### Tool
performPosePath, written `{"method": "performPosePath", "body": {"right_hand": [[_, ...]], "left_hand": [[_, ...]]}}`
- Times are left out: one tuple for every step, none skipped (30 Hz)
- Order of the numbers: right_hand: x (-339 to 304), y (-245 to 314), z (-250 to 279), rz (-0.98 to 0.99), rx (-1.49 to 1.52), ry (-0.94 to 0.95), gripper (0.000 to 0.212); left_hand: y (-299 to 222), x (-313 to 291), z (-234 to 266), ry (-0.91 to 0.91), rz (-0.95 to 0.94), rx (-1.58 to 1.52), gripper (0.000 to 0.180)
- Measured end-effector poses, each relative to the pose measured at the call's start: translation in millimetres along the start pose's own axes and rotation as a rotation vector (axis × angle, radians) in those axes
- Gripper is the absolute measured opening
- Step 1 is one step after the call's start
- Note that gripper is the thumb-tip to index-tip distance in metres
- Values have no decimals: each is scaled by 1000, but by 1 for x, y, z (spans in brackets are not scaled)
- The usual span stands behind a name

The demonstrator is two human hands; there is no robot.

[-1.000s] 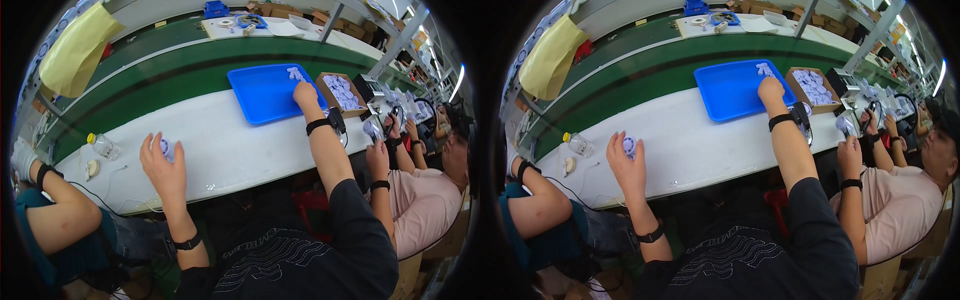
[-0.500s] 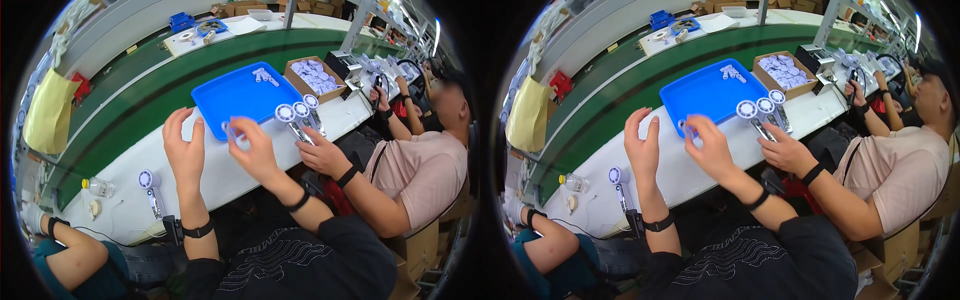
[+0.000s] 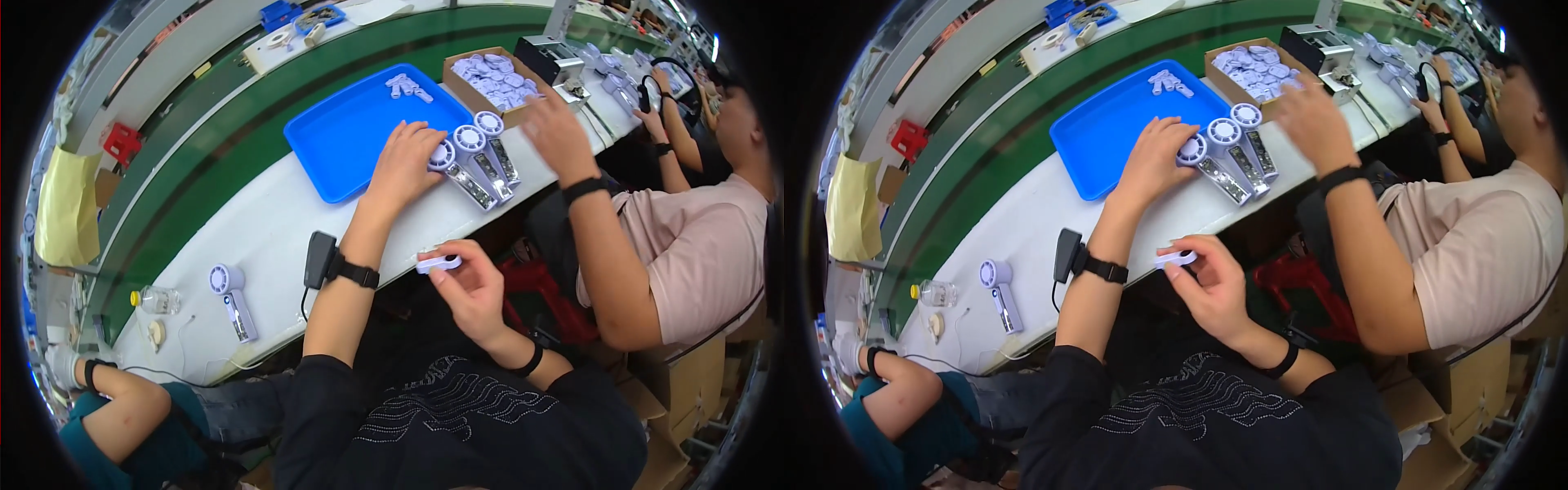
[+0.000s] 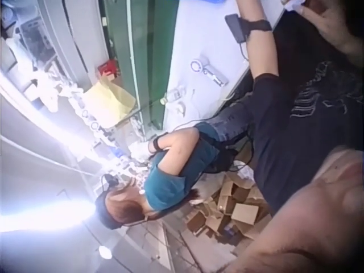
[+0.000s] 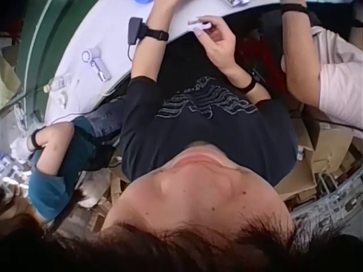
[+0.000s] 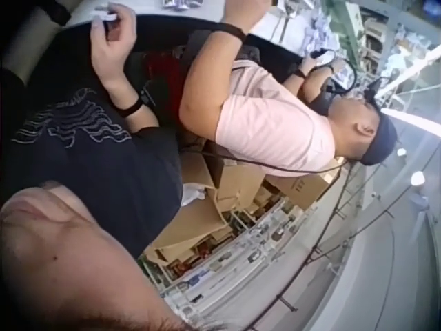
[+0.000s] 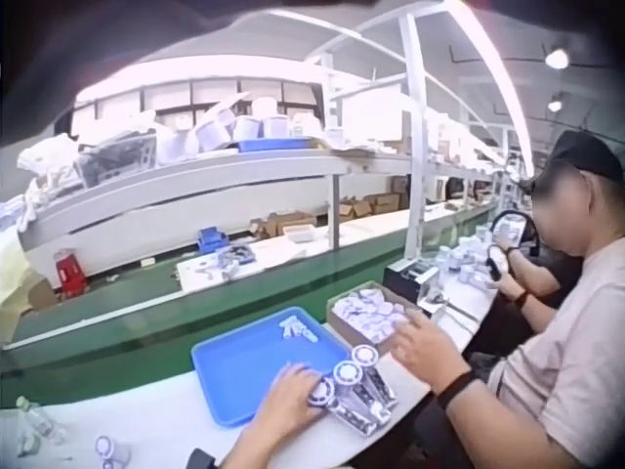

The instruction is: The person assembles handheld fans by picking up a fan body and a button, fitting the button into the slot, and snapping a cover onto the casing. They then inspect the assembly before placing the finished fan on the table.

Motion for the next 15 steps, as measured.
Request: {"method": "performPosePath", "body": {"right_hand": [[4, 5, 2, 3, -35, -15, 40], [6, 10, 9, 6, -77, -51, 40], [8, 11, 16, 8, -117, -83, 40], [10, 8, 22, 0, -105, -94, 40], [12, 3, 27, -25, -74, -99, 41], [16, -5, 31, -53, -44, -100, 41], [20, -11, 32, -83, -8, -92, 41], [24, -13, 33, -95, 9, -81, 41], [30, -15, 33, -123, -77, -8, 39], [36, -19, 30, -149, -158, 79, 37], [42, -25, 23, -177, -230, 167, 34], [48, -28, 15, -190, -205, 188, 34], [54, -27, 6, -135, -290, 228, 32], [60, -24, -4, -77, -376, 265, 30], [64, -23, -12, -17, -462, 300, 28]], "left_hand": [[1, -3, 7, -13, -3, 60, 71], [-4, -12, 11, 0, 1, 59, 71], [-9, -35, 21, -24, 107, -75, 72], [-17, -58, 32, -42, 210, -208, 74], [-22, -81, 45, -89, 251, -210, 73], [-24, -106, 56, -138, 296, -210, 72], [-29, -132, 68, -130, 317, -199, 72], [-34, -156, 82, -164, 390, -164, 70], [-36, -171, 91, -200, 459, -130, 69], [-36, -184, 96, -204, 486, -112, 69], [-36, -197, 98, -206, 564, -126, 68], [-36, -208, 99, -211, 640, -142, 67], [-37, -216, 101, -225, 708, -167, 65], [-40, -221, 101, -233, 726, -158, 65], [-46, -223, 99, -256, 698, -114, 61]]}}
Point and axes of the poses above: each hand's wrist, its own x-axis towards the middle knuckle, its own z-axis out of the back of the hand, y = z × x, the point moved 2 cm from there along x, towards the middle knuckle, and after that the axes turned 8 degrees about y, right-handed, at the moved point
